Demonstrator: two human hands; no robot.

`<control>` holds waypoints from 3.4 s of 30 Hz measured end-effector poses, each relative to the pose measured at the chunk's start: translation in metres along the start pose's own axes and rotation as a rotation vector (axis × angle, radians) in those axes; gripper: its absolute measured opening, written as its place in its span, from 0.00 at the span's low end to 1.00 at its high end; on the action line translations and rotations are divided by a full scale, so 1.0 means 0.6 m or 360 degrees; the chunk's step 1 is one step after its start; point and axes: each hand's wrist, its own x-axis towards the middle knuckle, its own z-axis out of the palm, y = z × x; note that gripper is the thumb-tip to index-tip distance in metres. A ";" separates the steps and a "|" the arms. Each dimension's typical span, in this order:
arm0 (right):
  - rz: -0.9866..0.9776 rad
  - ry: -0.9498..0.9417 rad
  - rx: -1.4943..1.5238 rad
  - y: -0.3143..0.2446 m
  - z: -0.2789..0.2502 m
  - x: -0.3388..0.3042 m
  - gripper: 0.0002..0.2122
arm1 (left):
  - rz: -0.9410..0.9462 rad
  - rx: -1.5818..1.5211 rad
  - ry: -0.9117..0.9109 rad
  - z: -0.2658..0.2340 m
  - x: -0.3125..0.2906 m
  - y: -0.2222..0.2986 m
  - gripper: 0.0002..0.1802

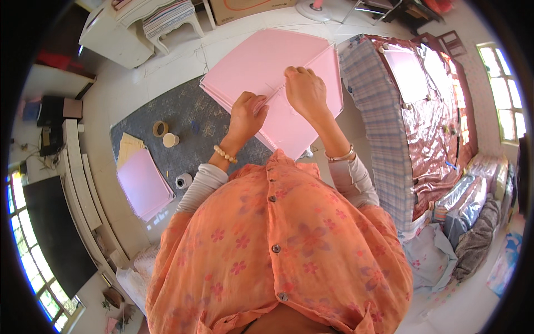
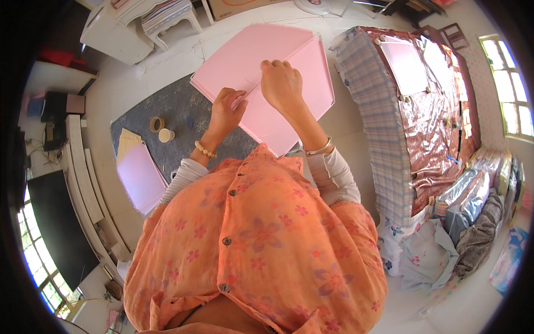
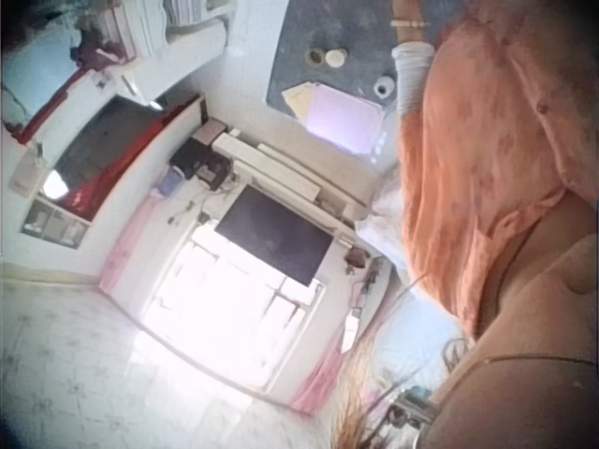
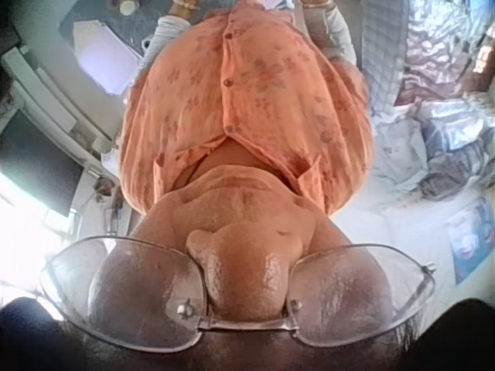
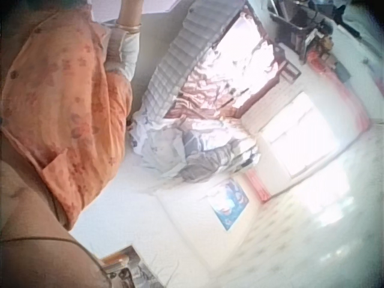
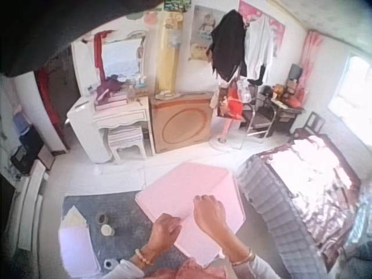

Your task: The person assembles a pink foldable storage box by threading a white string through the pre-cut holes along the top edge and tying it by hand.

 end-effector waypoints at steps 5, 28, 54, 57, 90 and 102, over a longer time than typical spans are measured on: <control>-0.0348 -0.0616 -0.0328 -0.006 0.016 0.049 0.09 | 0.0011 -0.0056 0.0067 0.006 -0.001 -0.004 0.13; -0.0142 -0.0500 0.0902 0.015 -0.059 0.152 0.05 | 0.0025 -0.0016 0.0026 -0.002 -0.001 0.000 0.13; 0.0082 -0.0337 0.1004 0.044 0.075 -0.081 0.11 | -0.0271 -0.0188 0.0008 -0.003 0.009 0.001 0.12; 0.0062 -0.0343 0.1028 0.041 0.064 -0.080 0.12 | -0.0302 -0.0179 -0.0019 -0.002 0.009 0.003 0.12; 0.0306 -0.0204 0.0465 -0.030 0.079 -0.038 0.11 | -0.0180 -0.0149 0.0072 0.015 0.008 0.007 0.12; -0.0610 -0.0710 -0.0251 0.006 0.035 0.087 0.08 | -0.0126 -0.0142 0.0077 0.013 0.002 0.005 0.13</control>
